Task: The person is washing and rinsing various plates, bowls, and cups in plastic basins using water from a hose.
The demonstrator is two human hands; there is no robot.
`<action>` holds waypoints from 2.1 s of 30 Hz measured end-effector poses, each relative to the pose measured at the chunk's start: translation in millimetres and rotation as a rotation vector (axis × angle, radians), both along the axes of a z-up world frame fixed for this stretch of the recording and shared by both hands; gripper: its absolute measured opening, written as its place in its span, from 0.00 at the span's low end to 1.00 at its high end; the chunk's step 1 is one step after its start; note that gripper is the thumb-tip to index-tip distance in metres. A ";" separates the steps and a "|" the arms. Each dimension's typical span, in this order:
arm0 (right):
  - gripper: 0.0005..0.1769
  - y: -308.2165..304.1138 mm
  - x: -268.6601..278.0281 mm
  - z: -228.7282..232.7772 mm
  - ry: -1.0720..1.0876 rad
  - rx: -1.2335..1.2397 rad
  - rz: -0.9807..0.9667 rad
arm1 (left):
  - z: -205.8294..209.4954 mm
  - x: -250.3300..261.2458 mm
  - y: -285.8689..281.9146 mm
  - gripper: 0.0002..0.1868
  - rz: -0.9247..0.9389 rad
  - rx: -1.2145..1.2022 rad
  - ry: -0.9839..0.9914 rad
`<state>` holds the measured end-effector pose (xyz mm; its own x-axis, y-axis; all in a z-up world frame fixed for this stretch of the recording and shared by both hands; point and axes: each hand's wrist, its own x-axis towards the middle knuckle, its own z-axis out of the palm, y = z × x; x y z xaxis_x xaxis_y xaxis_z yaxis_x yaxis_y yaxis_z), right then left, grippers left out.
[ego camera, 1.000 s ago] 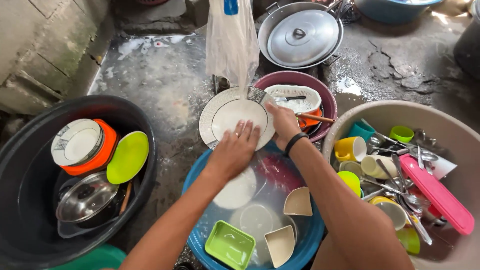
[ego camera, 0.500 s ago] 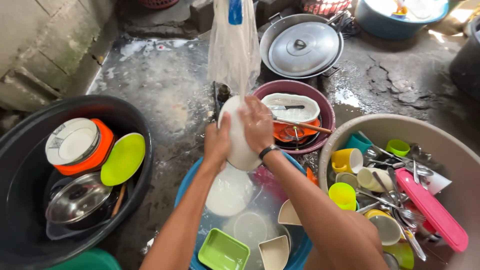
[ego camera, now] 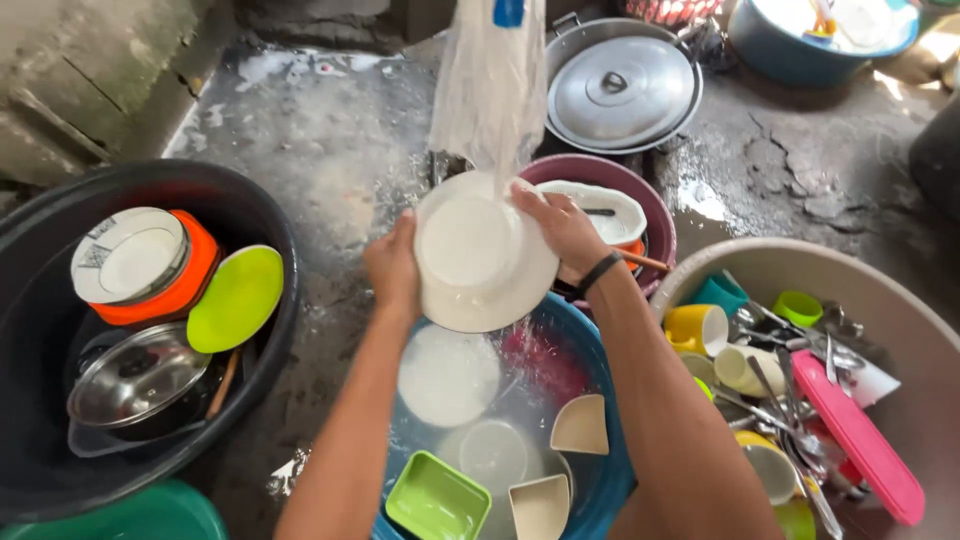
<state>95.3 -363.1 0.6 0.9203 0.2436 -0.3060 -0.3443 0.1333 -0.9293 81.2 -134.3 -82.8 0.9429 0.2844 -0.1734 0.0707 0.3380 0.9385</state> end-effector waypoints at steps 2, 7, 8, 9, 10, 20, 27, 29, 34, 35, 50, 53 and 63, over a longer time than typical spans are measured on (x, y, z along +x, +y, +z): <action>0.23 4.7 -4.1 3.4 -0.082 0.179 -0.104 | 30.9 -4.3 -8.0 0.22 0.129 0.330 -0.053; 0.20 8.0 -16.5 8.2 -0.078 0.033 -0.270 | 50.7 -30.4 -59.7 0.19 0.111 1.081 -0.628; 0.22 7.3 -16.7 3.9 -0.165 -0.052 -0.285 | 52.6 -35.8 -68.4 0.19 0.104 1.220 -0.746; 0.22 5.7 -20.1 6.3 -0.167 -0.058 -0.286 | 60.0 -35.0 -62.0 0.19 0.106 1.214 -0.747; 0.23 4.0 -23.6 8.6 -0.158 -0.070 -0.278 | 67.1 -34.4 -55.6 0.21 -0.032 1.168 -0.808; 0.23 -7.6 -36.3 62.0 -0.172 -0.237 0.005 | 64.9 -25.2 7.2 0.27 -0.601 -0.125 0.007; 0.27 15.1 -13.0 -14.2 -0.582 -0.770 -0.269 | 55.7 -33.9 -27.0 0.25 -0.210 -0.081 -0.170; 0.26 32.1 -22.7 -25.8 -1.031 -1.053 -0.244 | 42.3 -30.6 -29.2 0.29 -0.077 0.225 -0.301; 0.27 51.9 -60.3 52.4 -1.281 -1.003 0.029 | 84.2 -57.4 -28.0 0.27 -0.063 0.300 -0.259; 0.29 50.3 -61.4 56.6 -1.463 -1.024 0.184 | 90.9 -63.6 -28.5 0.29 -0.082 0.395 -0.214; 0.26 63.0 -30.1 -28.3 -1.188 -0.750 -0.120 | 80.8 -64.1 -41.4 0.27 0.086 0.605 -0.351; 0.25 61.3 -20.6 -78.8 -1.042 -0.945 -0.236 | 78.2 -69.0 -49.8 0.29 0.064 0.719 -0.303; 0.33 75.1 -71.9 2.8 -0.993 -1.026 -0.344 | 8.8 -30.6 -41.9 0.36 0.163 0.460 0.014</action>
<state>23.4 -288.0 3.4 0.8181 0.0445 0.5733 0.3899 -0.7757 -0.4962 50.7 -176.2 -74.0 0.8782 0.4782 -0.0077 0.0651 -0.1036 0.9925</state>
